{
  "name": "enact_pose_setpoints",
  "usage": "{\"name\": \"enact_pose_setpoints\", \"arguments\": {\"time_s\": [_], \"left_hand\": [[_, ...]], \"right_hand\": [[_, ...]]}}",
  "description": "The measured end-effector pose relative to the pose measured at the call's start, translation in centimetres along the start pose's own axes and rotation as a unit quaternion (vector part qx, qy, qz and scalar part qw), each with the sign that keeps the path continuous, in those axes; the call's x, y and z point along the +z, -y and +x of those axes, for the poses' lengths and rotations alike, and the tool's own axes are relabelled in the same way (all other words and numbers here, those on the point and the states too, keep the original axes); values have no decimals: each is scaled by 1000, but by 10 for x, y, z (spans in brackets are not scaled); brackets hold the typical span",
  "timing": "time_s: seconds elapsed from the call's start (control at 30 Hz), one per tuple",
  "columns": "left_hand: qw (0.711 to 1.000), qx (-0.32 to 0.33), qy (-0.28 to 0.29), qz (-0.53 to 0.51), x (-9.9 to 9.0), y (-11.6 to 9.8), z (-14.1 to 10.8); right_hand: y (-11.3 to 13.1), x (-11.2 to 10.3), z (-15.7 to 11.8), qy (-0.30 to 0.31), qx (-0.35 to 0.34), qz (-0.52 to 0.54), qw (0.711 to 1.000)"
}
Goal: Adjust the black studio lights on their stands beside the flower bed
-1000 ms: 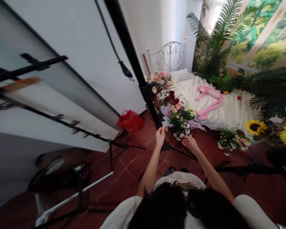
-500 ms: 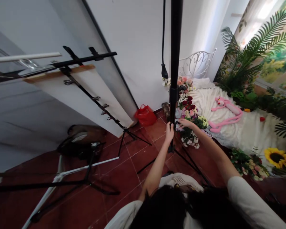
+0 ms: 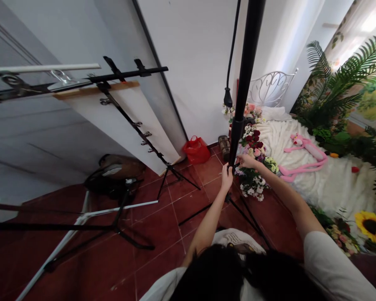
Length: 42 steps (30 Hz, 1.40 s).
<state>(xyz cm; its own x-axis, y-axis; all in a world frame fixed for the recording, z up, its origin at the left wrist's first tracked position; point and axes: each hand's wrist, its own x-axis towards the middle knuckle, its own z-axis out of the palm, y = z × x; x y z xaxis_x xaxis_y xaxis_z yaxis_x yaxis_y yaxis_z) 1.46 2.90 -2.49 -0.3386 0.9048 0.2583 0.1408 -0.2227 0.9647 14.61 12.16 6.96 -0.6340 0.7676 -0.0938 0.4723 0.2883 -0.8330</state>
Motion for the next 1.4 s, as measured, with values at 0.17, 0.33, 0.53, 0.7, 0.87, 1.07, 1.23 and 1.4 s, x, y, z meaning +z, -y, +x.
{"name": "enact_pose_setpoints", "arguments": {"time_s": [0.17,0.33,0.53,0.7,0.87,1.07,1.23,1.4], "left_hand": [[1000,19,-3,-5,0,5,1],[1000,7,-3,7,2,15,3],[1000,8,-1,22,1,15,2],[999,15,41,32,-7,12,-4],[996,25,79,30,-14,11,-6],[991,50,117,37,-22,2,0],[988,55,141,29,-29,-6,0],[990,51,127,38,-26,-5,-3]], "right_hand": [[9,18,-32,-113,-83,-116,983],[71,-2,-32,-171,-197,-8,965],[151,-18,-4,-282,-209,119,929],[149,-4,3,-342,-150,86,924],[105,29,-3,-346,-79,78,932],[50,71,-3,-321,-28,100,941],[40,77,-8,-321,-56,82,942],[10,57,-28,-207,-104,46,972]]}}
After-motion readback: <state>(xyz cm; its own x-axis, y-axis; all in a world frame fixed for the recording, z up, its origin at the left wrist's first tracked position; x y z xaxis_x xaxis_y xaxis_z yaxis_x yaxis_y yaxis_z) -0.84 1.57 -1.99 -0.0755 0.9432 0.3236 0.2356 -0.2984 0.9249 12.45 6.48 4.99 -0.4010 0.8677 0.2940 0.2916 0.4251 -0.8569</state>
